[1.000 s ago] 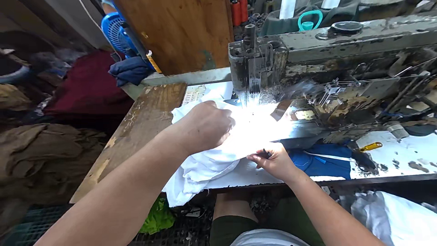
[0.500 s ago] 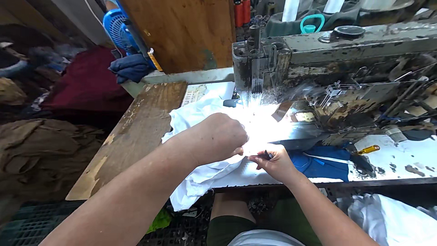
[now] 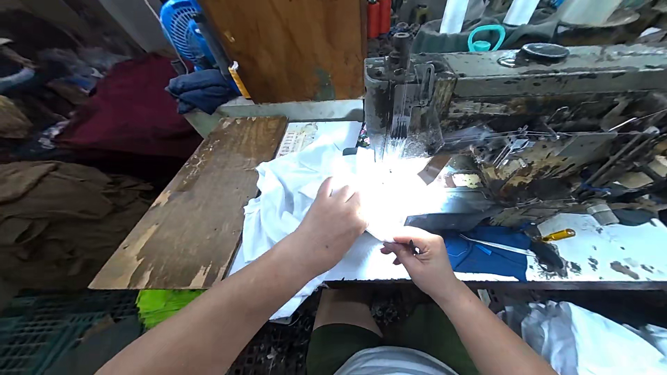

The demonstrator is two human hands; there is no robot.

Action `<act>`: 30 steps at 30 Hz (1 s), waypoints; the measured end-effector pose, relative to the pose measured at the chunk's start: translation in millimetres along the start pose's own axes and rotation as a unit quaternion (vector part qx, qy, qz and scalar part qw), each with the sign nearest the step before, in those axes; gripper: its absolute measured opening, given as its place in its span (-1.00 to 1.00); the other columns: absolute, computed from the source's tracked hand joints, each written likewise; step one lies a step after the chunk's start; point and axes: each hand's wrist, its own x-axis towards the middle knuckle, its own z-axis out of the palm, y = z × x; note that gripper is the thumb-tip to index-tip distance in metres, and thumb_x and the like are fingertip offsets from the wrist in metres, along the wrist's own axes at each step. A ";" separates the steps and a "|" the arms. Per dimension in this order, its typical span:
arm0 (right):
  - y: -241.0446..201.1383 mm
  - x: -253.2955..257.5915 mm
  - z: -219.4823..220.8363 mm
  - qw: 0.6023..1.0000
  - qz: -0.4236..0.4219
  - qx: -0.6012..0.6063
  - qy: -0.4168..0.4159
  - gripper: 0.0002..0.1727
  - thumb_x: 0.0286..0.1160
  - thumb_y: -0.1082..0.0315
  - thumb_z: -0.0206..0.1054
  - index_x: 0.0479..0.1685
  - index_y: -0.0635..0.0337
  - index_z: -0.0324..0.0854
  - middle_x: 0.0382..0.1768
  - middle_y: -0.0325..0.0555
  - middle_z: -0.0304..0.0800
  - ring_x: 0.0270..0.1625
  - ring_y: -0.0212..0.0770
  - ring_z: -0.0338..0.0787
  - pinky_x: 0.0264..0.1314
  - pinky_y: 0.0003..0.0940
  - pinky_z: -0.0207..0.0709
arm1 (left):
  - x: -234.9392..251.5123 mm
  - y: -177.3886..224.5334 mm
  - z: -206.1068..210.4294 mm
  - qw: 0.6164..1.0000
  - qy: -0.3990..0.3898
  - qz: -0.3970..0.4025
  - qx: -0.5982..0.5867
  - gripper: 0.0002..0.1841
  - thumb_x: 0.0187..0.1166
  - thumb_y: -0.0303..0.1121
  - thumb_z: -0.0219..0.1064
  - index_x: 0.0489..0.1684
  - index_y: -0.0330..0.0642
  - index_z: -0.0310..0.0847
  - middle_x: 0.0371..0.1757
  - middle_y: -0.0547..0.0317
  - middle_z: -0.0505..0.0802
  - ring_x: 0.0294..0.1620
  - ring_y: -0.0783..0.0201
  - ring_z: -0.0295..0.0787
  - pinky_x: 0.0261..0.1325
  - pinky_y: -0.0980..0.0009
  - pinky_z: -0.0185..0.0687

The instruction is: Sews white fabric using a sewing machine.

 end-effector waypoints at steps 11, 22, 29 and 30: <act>-8.0 0.9 -1.8 0.999 -0.004 -0.036 0.026 -0.85 0.58 0.45 0.34 -0.22 0.31 0.81 -0.26 -0.18 0.88 -0.33 -0.53 0.85 -0.27 -0.65 0.78 | 9.5 5.1 5.6 0.999 -0.049 0.009 -0.021 -0.83 0.45 -0.54 0.36 -0.49 -0.09 0.80 -0.10 0.05 0.87 0.43 -0.14 0.62 0.71 -0.49 -0.14; 5.0 33.7 3.4 0.993 0.021 -0.107 0.047 -0.78 0.64 0.35 0.32 -0.13 0.28 0.87 -0.43 -0.24 0.91 -0.42 -0.55 0.85 -0.33 -0.64 0.75 | 56.3 -23.1 27.9 0.989 -0.052 -0.114 -0.081 -0.76 0.57 -0.56 0.24 0.05 -0.20 0.78 0.16 0.00 0.83 0.46 -0.06 0.64 0.77 -0.38 -0.23; -35.6 28.3 -114.4 0.918 -0.121 -0.361 0.114 -0.73 0.65 0.33 0.27 -0.03 0.35 0.82 -0.18 0.09 0.86 -0.30 -0.34 0.77 -0.25 -0.46 0.68 | 29.9 4.3 20.8 0.988 -0.017 -0.120 -0.099 -0.74 0.52 -0.30 0.20 -0.25 -0.16 0.85 0.11 -0.02 0.88 0.46 -0.13 0.64 0.79 -0.31 -0.07; -44.9 31.6 -134.2 0.902 -0.143 -0.384 0.134 -0.73 0.67 0.34 0.27 -0.03 0.38 0.81 -0.24 0.11 0.84 -0.33 -0.33 0.74 -0.27 -0.46 0.65 | 29.5 8.6 15.3 0.984 -0.025 -0.136 -0.110 -0.66 0.55 -0.19 0.14 -0.29 -0.14 0.85 0.09 -0.01 0.89 0.48 -0.13 0.64 0.81 -0.30 -0.09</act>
